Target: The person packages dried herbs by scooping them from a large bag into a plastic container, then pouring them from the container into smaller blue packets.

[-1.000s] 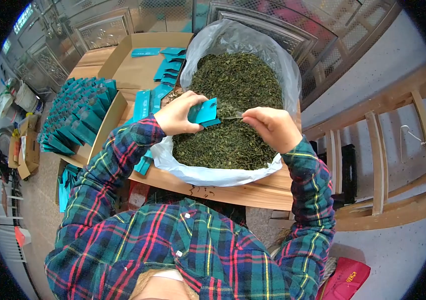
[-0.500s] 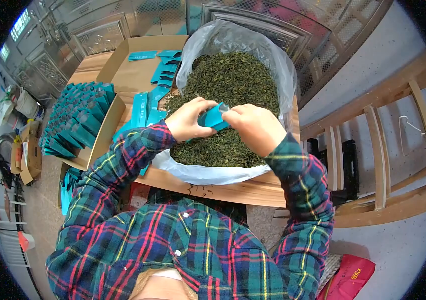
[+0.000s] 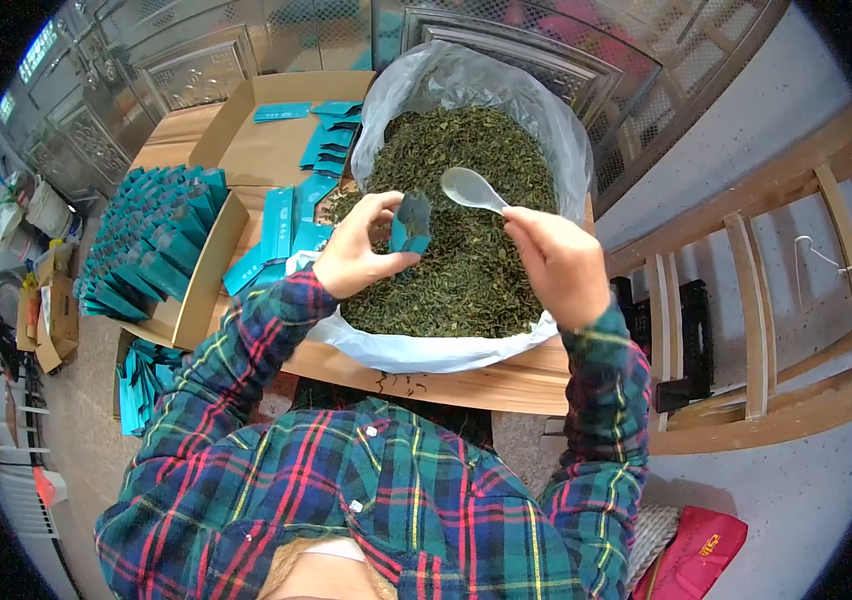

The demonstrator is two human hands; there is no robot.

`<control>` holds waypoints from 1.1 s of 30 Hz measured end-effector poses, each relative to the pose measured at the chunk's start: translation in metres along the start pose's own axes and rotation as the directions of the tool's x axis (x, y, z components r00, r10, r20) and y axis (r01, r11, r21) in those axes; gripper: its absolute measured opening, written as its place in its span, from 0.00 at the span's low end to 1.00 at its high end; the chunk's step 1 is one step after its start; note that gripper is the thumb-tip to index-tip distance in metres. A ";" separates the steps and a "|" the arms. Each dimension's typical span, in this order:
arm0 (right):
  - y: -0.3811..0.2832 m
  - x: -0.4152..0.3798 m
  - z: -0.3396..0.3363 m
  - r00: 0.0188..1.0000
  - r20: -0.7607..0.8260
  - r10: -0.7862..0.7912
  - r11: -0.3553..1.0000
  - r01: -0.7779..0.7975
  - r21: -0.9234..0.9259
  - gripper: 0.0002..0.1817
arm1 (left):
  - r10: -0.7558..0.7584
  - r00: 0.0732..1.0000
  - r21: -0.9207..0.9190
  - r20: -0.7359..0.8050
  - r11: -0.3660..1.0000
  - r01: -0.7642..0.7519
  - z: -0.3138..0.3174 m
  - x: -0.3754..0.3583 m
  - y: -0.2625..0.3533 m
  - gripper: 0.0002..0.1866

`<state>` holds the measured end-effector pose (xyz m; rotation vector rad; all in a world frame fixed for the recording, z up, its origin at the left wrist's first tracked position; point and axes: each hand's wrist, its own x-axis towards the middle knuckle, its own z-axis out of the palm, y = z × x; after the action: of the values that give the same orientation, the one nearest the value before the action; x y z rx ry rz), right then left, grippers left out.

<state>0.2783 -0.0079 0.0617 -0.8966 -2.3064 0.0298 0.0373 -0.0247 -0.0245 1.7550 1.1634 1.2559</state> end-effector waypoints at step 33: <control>0.038 0.014 0.038 0.963 -0.073 0.260 0.854 -0.194 0.483 0.08 | 0.040 0.998 0.242 -0.044 0.970 -0.028 -0.022 0.014 -0.016 0.34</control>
<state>0.2716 0.0375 0.0304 -0.8731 -1.9241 0.5933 0.0137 -0.0046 -0.0271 1.9368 1.3677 1.2246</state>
